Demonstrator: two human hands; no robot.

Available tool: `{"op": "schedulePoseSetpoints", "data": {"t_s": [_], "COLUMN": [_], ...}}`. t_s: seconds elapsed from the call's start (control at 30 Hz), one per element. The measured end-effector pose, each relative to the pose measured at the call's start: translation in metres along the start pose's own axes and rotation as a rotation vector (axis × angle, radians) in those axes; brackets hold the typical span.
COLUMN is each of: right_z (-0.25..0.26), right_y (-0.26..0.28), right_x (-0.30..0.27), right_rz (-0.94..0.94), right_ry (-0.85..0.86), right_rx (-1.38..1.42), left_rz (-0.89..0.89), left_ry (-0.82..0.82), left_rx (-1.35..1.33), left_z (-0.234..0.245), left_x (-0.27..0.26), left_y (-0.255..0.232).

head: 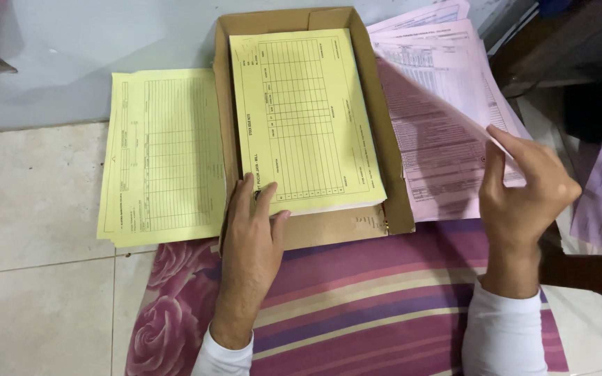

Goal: Sorting and organizing different colored paper forms into a cardboard box

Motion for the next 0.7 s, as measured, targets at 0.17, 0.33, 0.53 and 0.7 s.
{"op": "schedulePoseSetpoints", "data": {"t_s": [0.17,0.33,0.53,0.7], "right_z": [-0.033,-0.042,-0.077,-0.089], "right_y": [0.044,0.127,0.158,0.163], "right_x": [-0.017,-0.001,-0.016,-0.023], "right_rz": [0.086,0.089,0.173,0.166], "right_ry": [-0.034,0.126,0.317,0.454], "right_rx": [0.095,0.217,0.185,0.189], "left_rz": [0.021,0.055,0.097,0.104], "left_ry": [0.02,0.012,0.092,0.152], "left_rx": [-0.035,-0.134,-0.349,-0.247], "left_z": [0.008,0.022,0.034,0.024], "left_x": [0.004,0.008,0.012,0.01], "left_y": [-0.008,-0.02,-0.028,-0.02]}}
Point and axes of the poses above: each hand's wrist, its own x-axis towards the middle knuckle, its own z-axis out of the back of the hand, y = z × x, the point moved 8 cm from there along x, towards the middle knuckle, and after that the axes turned 7 degrees about -x, right-handed, at the moved point
